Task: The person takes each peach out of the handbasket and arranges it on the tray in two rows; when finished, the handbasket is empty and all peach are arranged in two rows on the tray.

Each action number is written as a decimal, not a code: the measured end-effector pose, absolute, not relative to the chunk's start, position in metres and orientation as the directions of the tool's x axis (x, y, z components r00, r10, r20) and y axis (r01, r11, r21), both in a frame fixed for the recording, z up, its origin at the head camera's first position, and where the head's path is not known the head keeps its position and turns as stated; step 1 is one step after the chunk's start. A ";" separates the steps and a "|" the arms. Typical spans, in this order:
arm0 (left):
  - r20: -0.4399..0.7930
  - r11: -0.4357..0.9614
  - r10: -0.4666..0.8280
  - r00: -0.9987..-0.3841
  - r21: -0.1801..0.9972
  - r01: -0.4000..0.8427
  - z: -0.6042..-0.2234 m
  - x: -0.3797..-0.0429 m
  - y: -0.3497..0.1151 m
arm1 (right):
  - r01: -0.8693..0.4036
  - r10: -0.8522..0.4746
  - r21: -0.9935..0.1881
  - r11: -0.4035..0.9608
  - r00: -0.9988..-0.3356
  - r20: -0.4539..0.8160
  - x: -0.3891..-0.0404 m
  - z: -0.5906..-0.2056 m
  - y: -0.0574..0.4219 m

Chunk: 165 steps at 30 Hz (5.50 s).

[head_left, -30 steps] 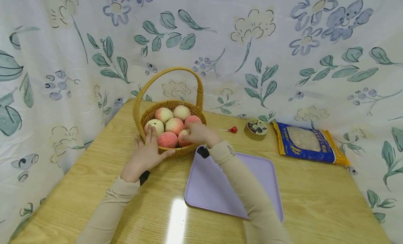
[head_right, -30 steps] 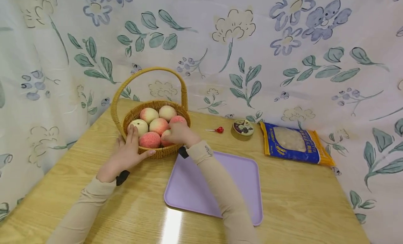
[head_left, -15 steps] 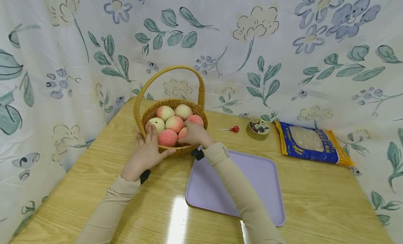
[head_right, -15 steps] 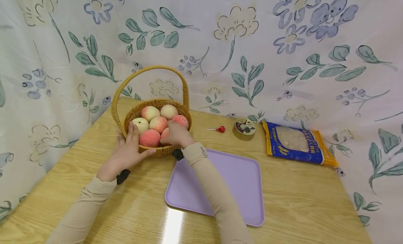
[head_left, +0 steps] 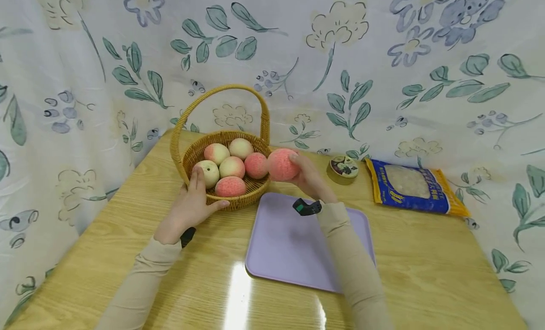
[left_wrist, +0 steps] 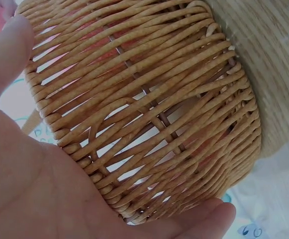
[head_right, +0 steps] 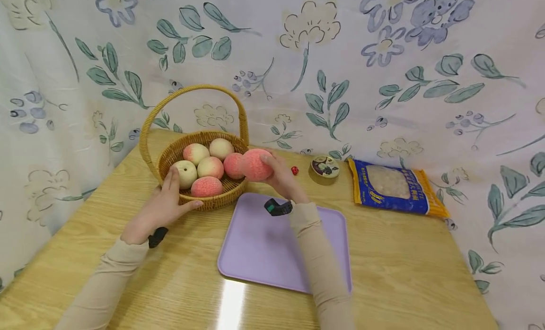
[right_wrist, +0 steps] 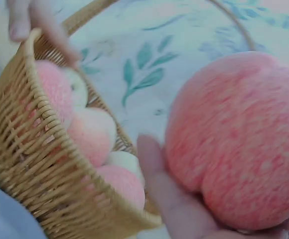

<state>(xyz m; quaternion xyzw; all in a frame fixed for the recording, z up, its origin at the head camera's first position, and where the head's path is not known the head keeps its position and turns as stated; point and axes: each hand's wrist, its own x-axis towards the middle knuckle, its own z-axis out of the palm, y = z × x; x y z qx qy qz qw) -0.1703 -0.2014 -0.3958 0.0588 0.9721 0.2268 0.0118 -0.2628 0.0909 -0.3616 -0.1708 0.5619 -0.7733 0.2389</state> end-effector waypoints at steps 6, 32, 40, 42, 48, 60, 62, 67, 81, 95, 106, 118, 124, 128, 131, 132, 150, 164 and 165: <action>0.013 0.886 0.134 -0.991 0.447 0.125 -0.395 -0.170 -0.201 | 0.411 -0.555 -0.742 -0.530 -0.829 -0.063 -0.249 -0.374 0.137; 0.017 0.890 0.121 -0.992 0.441 0.116 -0.393 -0.166 -0.201 | 0.443 -0.362 -0.744 -0.501 -0.888 -0.285 -0.238 -0.440 0.104; 0.003 0.891 0.134 -0.991 0.438 0.122 -0.393 -0.170 -0.197 | 0.294 -0.380 -0.874 -0.387 -0.915 -0.140 -0.232 -0.447 0.093; 0.008 0.895 0.134 -0.991 0.429 0.125 -0.394 -0.171 -0.195 | 0.268 -0.380 -0.894 -0.360 -0.917 -0.122 -0.230 -0.449 0.093; 0.001 0.886 0.130 -0.992 0.449 0.117 -0.396 -0.168 -0.196 | 0.214 -0.292 -0.919 -0.330 -0.949 -0.116 -0.225 -0.455 0.088; -0.020 0.893 0.109 -0.994 0.442 0.090 -0.394 -0.167 -0.201 | -0.032 -0.055 -0.992 0.121 -0.998 0.025 -0.232 -0.457 0.082; -0.021 0.893 0.111 -0.994 0.441 0.091 -0.394 -0.167 -0.201 | -0.060 -0.063 -0.976 0.210 -0.997 0.048 -0.232 -0.460 0.083; -0.003 0.888 0.112 -0.994 0.450 0.099 -0.393 -0.167 -0.198 | -0.059 -0.072 -0.974 0.220 -0.996 0.044 -0.231 -0.458 0.084; 0.026 0.891 0.121 -0.992 0.437 0.120 -0.394 -0.168 -0.199 | -0.033 -0.224 -0.998 -0.044 -0.974 0.043 -0.254 -0.392 0.093; 0.016 0.888 0.102 -0.995 0.448 0.099 -0.396 -0.168 -0.201 | 0.070 -0.623 -0.987 0.143 -0.769 -0.145 -0.277 -0.347 0.041; -0.002 0.885 0.103 -0.995 0.457 0.091 -0.396 -0.168 -0.202 | 0.111 -0.694 -0.932 0.345 -0.638 -0.333 -0.288 -0.355 0.007; 0.009 0.887 0.104 -0.995 0.451 0.097 -0.397 -0.168 -0.196 | 0.045 -0.702 -0.850 0.524 -0.542 -0.462 -0.290 -0.360 -0.006; 0.034 0.889 0.099 -0.995 0.447 0.103 -0.399 -0.169 -0.199 | 0.069 -0.742 -0.872 0.484 -0.495 -0.452 -0.292 -0.367 -0.016; 0.039 0.890 0.094 -0.995 0.444 0.101 -0.398 -0.170 -0.201 | 0.000 -0.745 -0.855 0.519 -0.489 -0.453 -0.286 -0.367 -0.023; 0.038 0.892 0.094 -0.995 0.441 0.102 -0.396 -0.170 -0.201 | -0.077 -0.727 -0.816 0.573 -0.507 -0.463 -0.278 -0.365 -0.031; 0.040 0.891 0.095 -0.995 0.443 0.103 -0.396 -0.170 -0.200 | -0.109 -0.723 -0.804 0.584 -0.521 -0.454 -0.275 -0.364 -0.034; 0.050 0.874 0.122 -0.991 0.467 0.132 -0.397 -0.168 -0.195 | 0.105 -0.703 -0.915 0.389 -0.608 -0.369 -0.275 -0.369 -0.024; 0.028 0.872 0.107 -0.994 0.478 0.108 -0.396 -0.168 -0.204 | 0.305 -0.741 -0.950 0.069 -0.622 -0.254 -0.285 -0.352 0.036; 0.025 0.875 0.106 -0.994 0.472 0.105 -0.396 -0.168 -0.204 | 0.301 -0.742 -0.951 0.064 -0.623 -0.247 -0.285 -0.352 0.039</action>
